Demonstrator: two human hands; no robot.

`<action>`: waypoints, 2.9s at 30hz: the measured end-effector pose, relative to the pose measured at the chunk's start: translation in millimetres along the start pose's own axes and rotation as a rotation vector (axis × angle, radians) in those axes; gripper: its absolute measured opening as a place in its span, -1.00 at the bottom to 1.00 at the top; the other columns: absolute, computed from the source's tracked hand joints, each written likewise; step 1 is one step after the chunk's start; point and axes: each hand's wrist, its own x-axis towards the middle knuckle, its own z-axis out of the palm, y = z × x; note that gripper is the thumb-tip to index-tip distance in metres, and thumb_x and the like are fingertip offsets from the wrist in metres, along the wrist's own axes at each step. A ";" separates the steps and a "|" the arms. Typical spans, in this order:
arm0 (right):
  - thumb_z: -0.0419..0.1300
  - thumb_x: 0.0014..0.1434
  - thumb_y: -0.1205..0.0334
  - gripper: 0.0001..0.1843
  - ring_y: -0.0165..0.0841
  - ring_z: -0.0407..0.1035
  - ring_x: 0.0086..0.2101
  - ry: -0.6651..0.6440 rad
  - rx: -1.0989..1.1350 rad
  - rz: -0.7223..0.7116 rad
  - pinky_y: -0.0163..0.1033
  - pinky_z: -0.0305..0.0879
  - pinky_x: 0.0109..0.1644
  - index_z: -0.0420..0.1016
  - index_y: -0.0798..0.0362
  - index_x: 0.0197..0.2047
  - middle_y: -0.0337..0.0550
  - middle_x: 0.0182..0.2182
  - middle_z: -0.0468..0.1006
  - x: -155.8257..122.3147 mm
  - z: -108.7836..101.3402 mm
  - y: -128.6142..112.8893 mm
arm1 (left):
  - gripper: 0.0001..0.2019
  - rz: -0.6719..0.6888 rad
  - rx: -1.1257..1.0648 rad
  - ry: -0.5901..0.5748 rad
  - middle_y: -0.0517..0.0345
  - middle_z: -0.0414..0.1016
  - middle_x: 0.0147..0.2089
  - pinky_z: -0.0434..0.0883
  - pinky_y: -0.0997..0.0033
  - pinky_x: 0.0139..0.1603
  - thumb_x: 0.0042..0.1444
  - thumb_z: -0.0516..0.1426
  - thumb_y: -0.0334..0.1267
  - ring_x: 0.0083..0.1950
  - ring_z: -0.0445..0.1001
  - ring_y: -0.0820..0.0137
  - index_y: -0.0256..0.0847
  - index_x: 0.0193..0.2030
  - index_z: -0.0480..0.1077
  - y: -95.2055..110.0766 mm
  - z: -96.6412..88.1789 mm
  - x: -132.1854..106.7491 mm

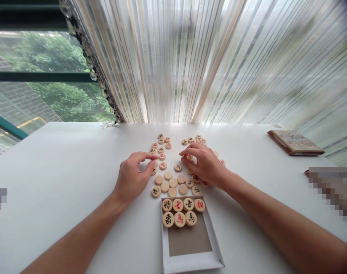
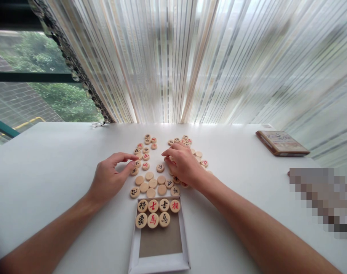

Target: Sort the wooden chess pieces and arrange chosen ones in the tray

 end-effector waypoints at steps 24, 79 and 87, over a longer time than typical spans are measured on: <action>0.35 0.22 0.08 -0.80 -0.20 0.61 -0.29 -0.047 -0.085 0.558 -0.18 0.51 -0.28 0.76 -0.01 -0.21 -0.09 -0.31 0.75 6.7 -112.6 46.8 | -0.80 -0.060 0.061 0.080 0.10 0.73 -0.10 0.54 0.33 -0.22 0.19 0.28 -0.11 -0.12 0.67 0.21 -0.10 -0.11 0.65 -21.5 -26.1 16.5; 0.29 0.29 -0.03 -0.68 -0.20 0.59 -0.25 -0.326 -0.152 0.525 -0.16 0.46 -0.24 0.75 0.01 -0.16 -0.06 -0.22 0.74 4.1 -78.9 56.9 | -0.70 0.049 0.327 -0.141 0.07 0.50 -0.20 0.43 0.27 -0.15 0.38 0.07 -0.08 -0.23 0.51 0.27 -0.17 -0.23 0.56 -36.7 -5.2 28.7; 0.30 0.29 -0.01 -0.71 -0.19 0.60 -0.25 -0.333 -0.170 0.539 -0.18 0.45 -0.26 0.75 0.00 -0.15 -0.06 -0.22 0.75 4.5 -79.9 54.1 | -0.72 0.052 0.288 -0.152 0.07 0.57 -0.09 0.46 0.30 -0.13 0.36 0.10 -0.08 -0.20 0.55 0.28 -0.14 -0.06 0.60 -38.6 -7.0 27.4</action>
